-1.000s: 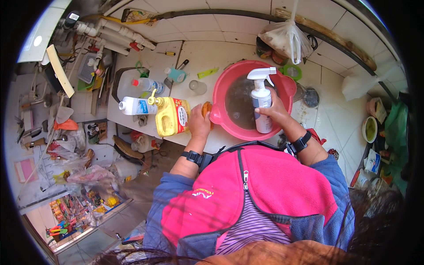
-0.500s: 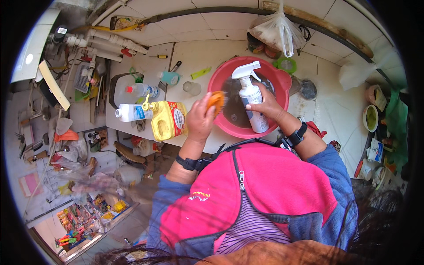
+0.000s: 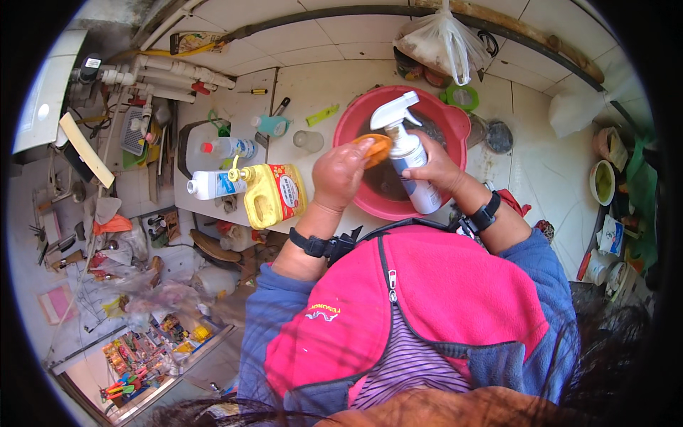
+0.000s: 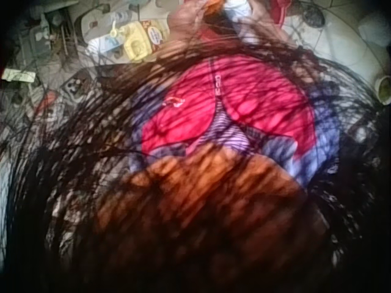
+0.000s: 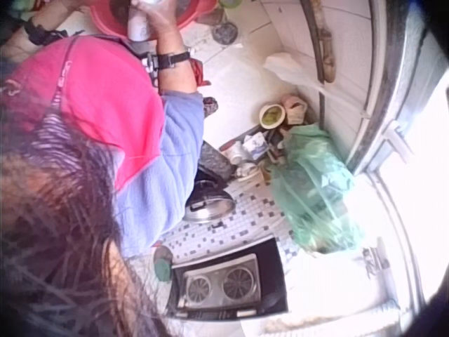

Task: The person scrubs a small white container with a steel wool pad in a red basin, then wipes the tiled wall and countertop with the same pad. They pick up a spray bottle, rinse it in the basin, and scrub its exterior with an orange brush before placing it back.

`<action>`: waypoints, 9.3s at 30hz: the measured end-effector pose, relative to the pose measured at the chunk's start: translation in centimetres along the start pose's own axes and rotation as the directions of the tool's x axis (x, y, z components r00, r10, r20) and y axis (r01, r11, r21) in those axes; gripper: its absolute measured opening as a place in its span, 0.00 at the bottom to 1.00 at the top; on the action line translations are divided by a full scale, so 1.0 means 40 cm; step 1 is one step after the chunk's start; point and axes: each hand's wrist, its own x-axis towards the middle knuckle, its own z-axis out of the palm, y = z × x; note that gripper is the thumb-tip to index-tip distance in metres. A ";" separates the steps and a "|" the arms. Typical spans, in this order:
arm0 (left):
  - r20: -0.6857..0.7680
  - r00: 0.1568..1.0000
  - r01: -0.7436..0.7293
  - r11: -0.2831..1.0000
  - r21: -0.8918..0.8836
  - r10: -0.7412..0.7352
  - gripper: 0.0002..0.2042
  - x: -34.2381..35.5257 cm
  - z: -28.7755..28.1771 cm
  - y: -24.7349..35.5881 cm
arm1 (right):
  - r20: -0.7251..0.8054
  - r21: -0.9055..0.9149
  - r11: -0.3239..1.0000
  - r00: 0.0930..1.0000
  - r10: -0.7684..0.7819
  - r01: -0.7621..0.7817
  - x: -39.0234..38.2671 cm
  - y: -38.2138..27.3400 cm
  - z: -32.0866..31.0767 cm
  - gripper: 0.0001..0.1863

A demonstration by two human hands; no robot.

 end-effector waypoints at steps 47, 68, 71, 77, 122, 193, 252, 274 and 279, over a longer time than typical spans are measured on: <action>0.692 0.541 0.590 -0.371 -0.717 -0.478 0.17 -0.070 0.152 -0.122 | -0.205 0.041 0.988 0.966 0.157 -0.152 0.015 0.058 -0.021 0.41; 0.077 0.978 0.196 0.980 -0.044 -0.193 0.16 0.015 0.082 -0.016 | -0.163 0.019 0.997 0.984 0.077 -0.075 0.009 0.047 -0.005 0.46; 0.050 0.971 0.238 0.967 -0.095 -0.234 0.17 0.022 0.066 -0.009 | -0.138 0.076 0.993 0.985 0.101 -0.091 0.012 0.049 -0.017 0.46; -0.049 0.999 0.021 0.998 -0.052 -0.024 0.17 0.036 0.084 -0.005 | -0.116 0.069 0.996 0.991 0.071 -0.063 0.019 0.058 -0.002 0.43; 0.179 0.926 0.357 0.925 -0.131 -0.332 0.16 0.089 0.099 -0.063 | -0.120 0.201 0.949 0.955 0.271 -0.244 0.038 0.102 -0.008 0.42; -0.064 0.971 0.202 0.937 -0.285 -0.229 0.14 0.046 0.093 -0.008 | 0.154 0.611 0.773 0.984 0.093 -0.169 0.025 -0.010 -0.053 0.49; 0.428 0.700 0.572 0.808 0.142 -0.571 0.21 -0.063 0.146 -0.047 | -0.227 -0.744 0.489 0.861 0.455 -0.455 0.136 0.046 0.030 0.39; 0.522 0.553 0.287 -0.440 -0.851 -0.649 0.20 -0.234 0.006 -0.058 | -0.120 -0.783 0.534 0.920 0.373 -0.319 0.139 0.088 0.046 0.36; 0.490 0.697 0.369 -0.324 -0.871 -0.523 0.21 -0.203 0.036 -0.013 | -0.175 -0.760 0.542 0.917 0.359 -0.357 0.125 0.116 0.030 0.38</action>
